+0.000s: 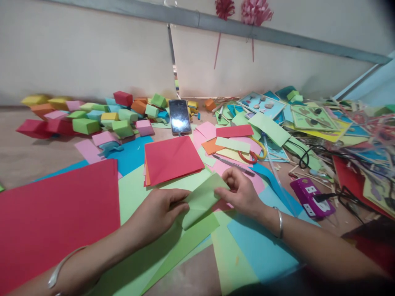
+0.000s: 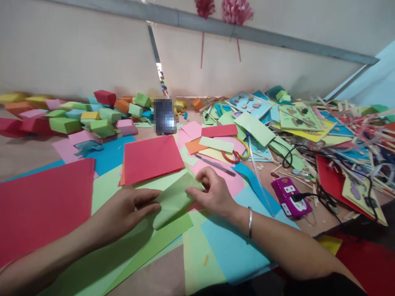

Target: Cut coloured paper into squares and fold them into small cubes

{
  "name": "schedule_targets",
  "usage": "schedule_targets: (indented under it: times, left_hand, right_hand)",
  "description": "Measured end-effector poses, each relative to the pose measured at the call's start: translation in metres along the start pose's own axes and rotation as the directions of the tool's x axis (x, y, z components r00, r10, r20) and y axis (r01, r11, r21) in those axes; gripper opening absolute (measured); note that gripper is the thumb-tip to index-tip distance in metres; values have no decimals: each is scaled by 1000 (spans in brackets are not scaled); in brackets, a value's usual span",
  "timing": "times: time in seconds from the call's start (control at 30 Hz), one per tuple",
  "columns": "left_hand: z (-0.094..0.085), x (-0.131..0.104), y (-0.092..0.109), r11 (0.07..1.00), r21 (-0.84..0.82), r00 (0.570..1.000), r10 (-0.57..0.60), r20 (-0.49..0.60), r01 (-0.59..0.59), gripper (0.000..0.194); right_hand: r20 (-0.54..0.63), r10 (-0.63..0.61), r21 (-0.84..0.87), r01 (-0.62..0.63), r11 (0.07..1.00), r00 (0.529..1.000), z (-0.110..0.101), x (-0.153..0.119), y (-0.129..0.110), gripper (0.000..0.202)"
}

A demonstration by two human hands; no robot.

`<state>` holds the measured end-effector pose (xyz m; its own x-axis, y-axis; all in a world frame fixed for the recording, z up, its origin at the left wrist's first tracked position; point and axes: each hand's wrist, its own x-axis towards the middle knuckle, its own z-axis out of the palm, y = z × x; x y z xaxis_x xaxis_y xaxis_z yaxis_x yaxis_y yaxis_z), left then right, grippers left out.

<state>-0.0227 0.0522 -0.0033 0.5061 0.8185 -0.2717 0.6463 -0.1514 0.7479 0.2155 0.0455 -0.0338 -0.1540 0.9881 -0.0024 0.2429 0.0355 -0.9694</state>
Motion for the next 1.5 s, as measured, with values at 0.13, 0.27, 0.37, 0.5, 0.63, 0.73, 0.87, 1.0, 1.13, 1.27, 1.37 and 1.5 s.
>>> schedule_targets:
  times: [0.13,0.27,0.37,0.5,0.63,0.73,0.87,1.0,1.13,1.27,1.37,1.5]
  left_hand:
    - [3,0,-3,1000,-19,998,13,53,-12,27]
    - [3,0,-2,999,-37,995,-26,94,30,26]
    - [0,1,-1,999,39,1000,-1,24,0,37]
    - [-2,4,-5,994,81,995,74,-70,-68,37]
    - [-3,6,-11,994,78,993,77,-87,-71,36]
    - [-5,7,-15,997,54,996,64,-63,-61,37]
    - [-13,12,-20,999,39,997,21,-76,-18,37]
    - [-24,16,-22,998,58,994,-7,-105,13,36]
    - [-34,15,-20,994,72,995,-75,-64,80,35]
    - [-38,11,-17,978,175,993,-117,24,111,28]
    - [-38,9,-16,962,255,991,-118,59,99,34]
    - [-37,10,-16,942,317,987,-139,75,108,38]
  right_hand:
    - [12,-50,70,49,996,999,0,0,0,31]
    - [-49,-79,62,82,995,996,0,0,-4,14]
    - [-76,-67,72,72,995,995,1,0,-6,13]
    - [-67,-75,63,79,995,995,1,1,-6,12]
    - [-16,-61,28,62,998,998,-2,4,-2,11]
    - [81,-4,-57,9,998,997,-5,12,-5,9]
    - [197,2,-234,45,971,980,-5,32,-21,4]
    - [303,-53,-400,177,899,952,1,51,-40,10]
    - [323,-65,-423,205,883,944,8,59,-42,14]
    - [333,-69,-390,204,898,940,13,58,-31,14]
    - [335,-97,-413,239,879,937,14,57,-22,14]
    - [360,-129,-424,285,859,924,14,58,-16,14]
